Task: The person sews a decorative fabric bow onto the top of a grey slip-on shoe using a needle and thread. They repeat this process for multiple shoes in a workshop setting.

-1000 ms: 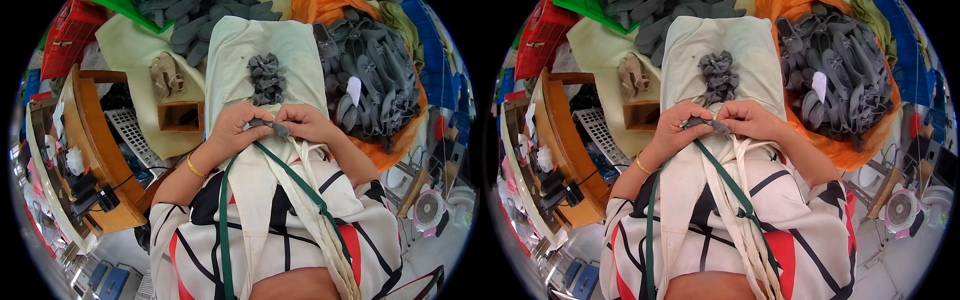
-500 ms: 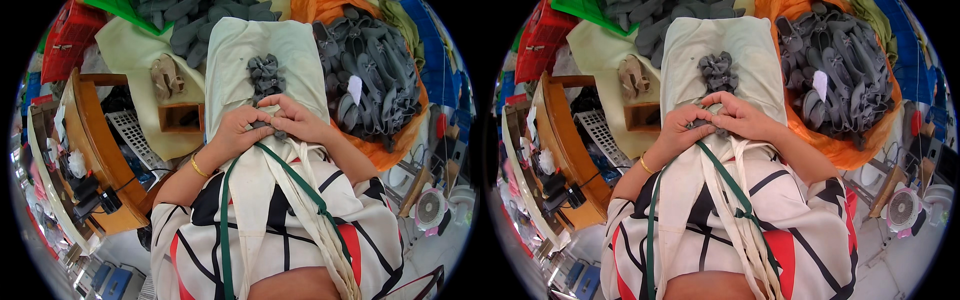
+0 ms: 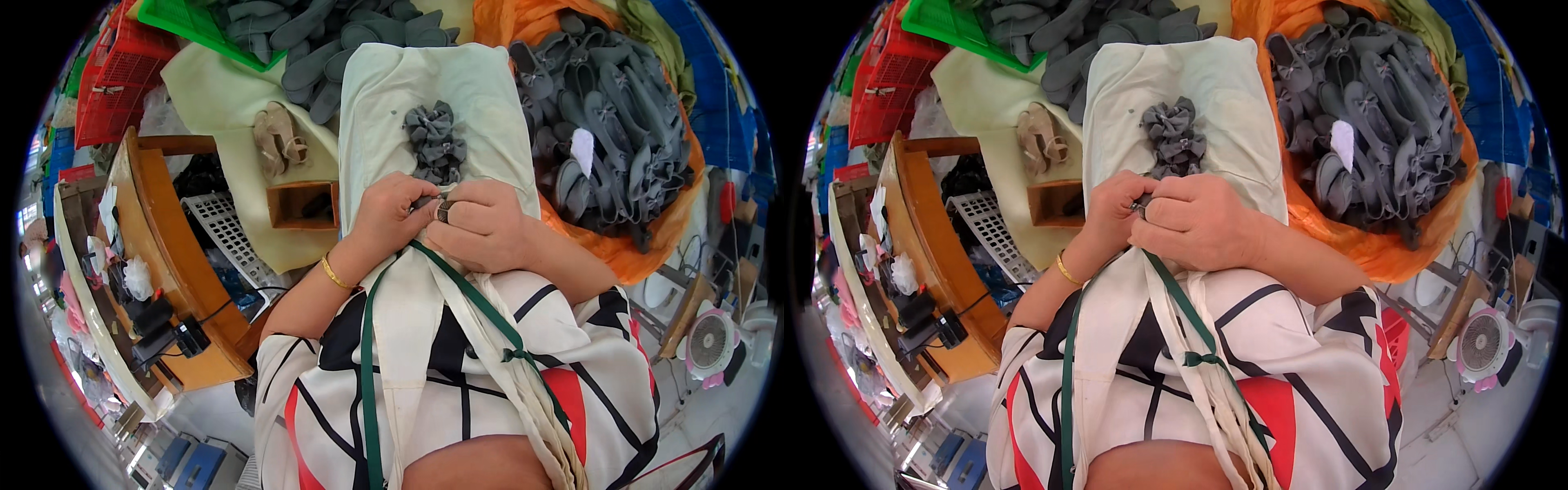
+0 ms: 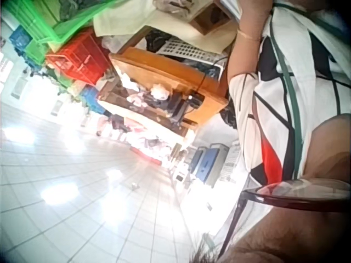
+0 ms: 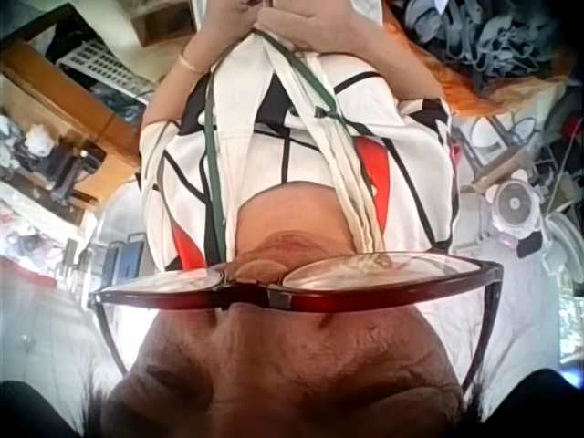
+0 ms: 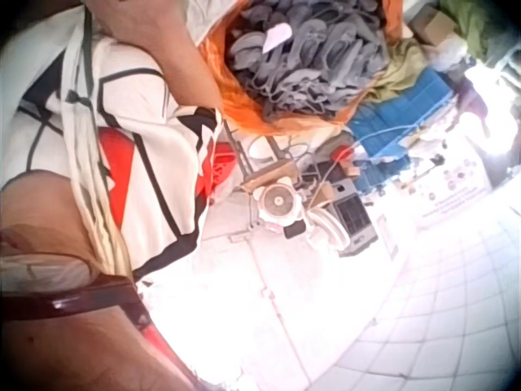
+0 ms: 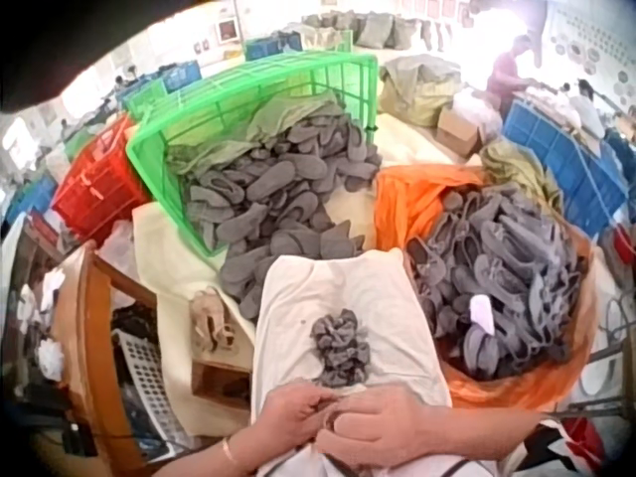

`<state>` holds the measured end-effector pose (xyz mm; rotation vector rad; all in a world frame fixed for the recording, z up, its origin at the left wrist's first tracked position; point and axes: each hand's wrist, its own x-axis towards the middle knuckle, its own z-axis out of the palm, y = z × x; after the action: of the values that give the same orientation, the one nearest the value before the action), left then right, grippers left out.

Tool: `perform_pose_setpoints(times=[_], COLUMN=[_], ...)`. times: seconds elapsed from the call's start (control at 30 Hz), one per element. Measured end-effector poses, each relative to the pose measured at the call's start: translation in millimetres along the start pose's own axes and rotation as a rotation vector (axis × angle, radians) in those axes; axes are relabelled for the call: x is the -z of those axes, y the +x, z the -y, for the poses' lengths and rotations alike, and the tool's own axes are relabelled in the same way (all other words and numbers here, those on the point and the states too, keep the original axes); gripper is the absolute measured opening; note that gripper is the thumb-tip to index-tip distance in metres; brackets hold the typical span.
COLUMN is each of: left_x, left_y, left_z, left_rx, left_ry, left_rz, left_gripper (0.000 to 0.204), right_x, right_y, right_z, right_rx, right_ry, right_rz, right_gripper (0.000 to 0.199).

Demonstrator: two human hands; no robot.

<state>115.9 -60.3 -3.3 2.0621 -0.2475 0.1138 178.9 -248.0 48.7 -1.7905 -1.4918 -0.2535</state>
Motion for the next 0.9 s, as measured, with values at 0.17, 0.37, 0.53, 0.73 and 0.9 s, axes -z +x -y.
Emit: perform_pose_setpoints(times=[0.17, 0.37, 0.53, 0.73, 0.9], left_x=[-0.2, -0.5, 0.3, -0.4, 2.6], left_y=[5.3, 11.4, 27.4, 45.2, 60.2], left_z=[6.6, 15.5, 12.4, 16.3, 25.8], left_rx=[-0.11, -0.183, -0.17, 0.274, 0.487], left_ry=[0.129, 0.223, 0.156, -0.382, -0.737], left_rz=[-0.078, -0.119, -0.151, 0.04, 0.158], left_gripper=[0.02, 0.023, 0.019, 0.014, 0.01], right_x=[15.1, 78.6, 116.1, 48.1, 8.1], right_y=[-10.6, -30.2, -23.0, -35.1, -16.6], right_z=[-12.4, -39.2, -49.4, -64.1, -69.8], right_rx=[-1.125, -0.784, -0.591, -0.922, -0.949], right_ry=[1.348, 1.044, 1.291, 0.594, 0.537], right_rz=[-0.233, -0.646, -0.922, -0.464, 0.022], right_gripper=[0.006, 0.017, 0.018, 0.017, 0.02])
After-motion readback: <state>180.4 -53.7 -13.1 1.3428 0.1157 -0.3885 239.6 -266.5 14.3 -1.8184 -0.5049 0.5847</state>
